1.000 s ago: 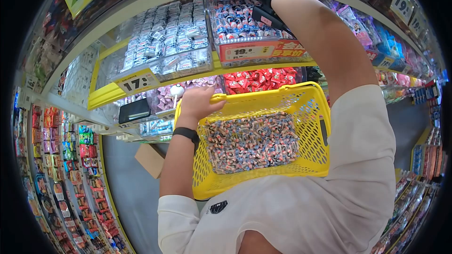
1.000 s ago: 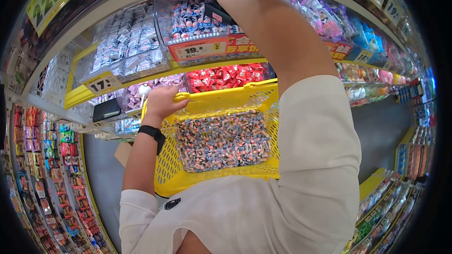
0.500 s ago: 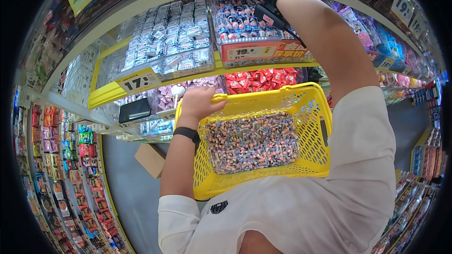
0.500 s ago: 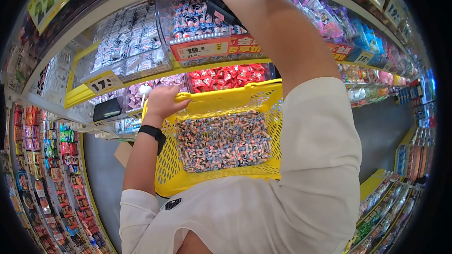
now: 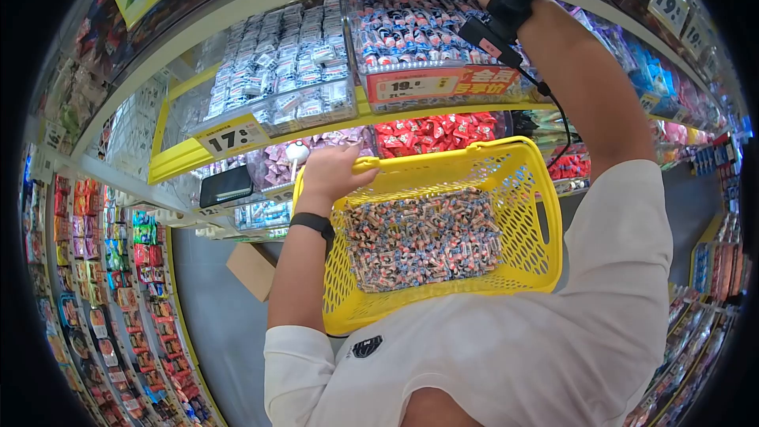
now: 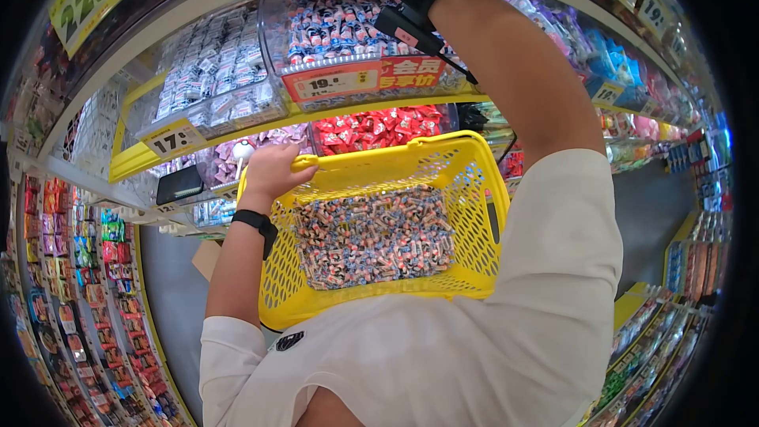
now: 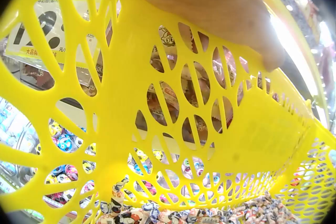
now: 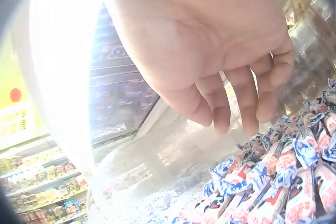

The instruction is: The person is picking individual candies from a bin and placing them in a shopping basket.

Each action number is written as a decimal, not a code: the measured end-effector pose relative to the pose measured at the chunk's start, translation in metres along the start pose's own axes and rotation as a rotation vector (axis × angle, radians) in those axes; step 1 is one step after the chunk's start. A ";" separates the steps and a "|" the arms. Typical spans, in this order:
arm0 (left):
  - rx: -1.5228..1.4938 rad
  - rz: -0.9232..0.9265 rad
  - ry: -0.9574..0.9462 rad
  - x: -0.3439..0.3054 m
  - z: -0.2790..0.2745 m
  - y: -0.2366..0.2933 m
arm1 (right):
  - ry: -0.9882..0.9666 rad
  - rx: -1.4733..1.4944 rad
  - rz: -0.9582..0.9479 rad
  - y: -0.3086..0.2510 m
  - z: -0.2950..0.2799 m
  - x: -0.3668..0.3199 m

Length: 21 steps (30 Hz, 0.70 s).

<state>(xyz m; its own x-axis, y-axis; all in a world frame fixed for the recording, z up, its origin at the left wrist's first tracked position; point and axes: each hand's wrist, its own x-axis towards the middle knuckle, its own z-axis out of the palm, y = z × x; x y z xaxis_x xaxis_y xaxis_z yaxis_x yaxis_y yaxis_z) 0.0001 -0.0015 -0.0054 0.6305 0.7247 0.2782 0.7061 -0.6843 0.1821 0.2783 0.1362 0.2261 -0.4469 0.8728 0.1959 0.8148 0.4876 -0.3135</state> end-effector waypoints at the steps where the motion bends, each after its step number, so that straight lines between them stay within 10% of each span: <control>1: 0.003 -0.001 -0.001 0.000 0.000 0.000 | -0.009 -0.001 -0.001 -0.001 -0.002 -0.009; 11: -0.001 -0.005 -0.015 0.000 0.001 0.000 | 0.048 0.170 0.261 -0.058 -0.018 -0.111; 21: -0.003 0.010 0.000 -0.001 -0.001 0.001 | -0.098 0.545 -0.020 -0.089 0.039 -0.207</control>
<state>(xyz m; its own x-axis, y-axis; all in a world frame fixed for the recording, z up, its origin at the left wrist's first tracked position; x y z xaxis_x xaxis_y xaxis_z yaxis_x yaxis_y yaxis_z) 0.0000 -0.0025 -0.0046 0.6371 0.7181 0.2801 0.6990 -0.6914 0.1826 0.2840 -0.0873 0.1777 -0.5135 0.8486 0.1275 0.5085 0.4206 -0.7514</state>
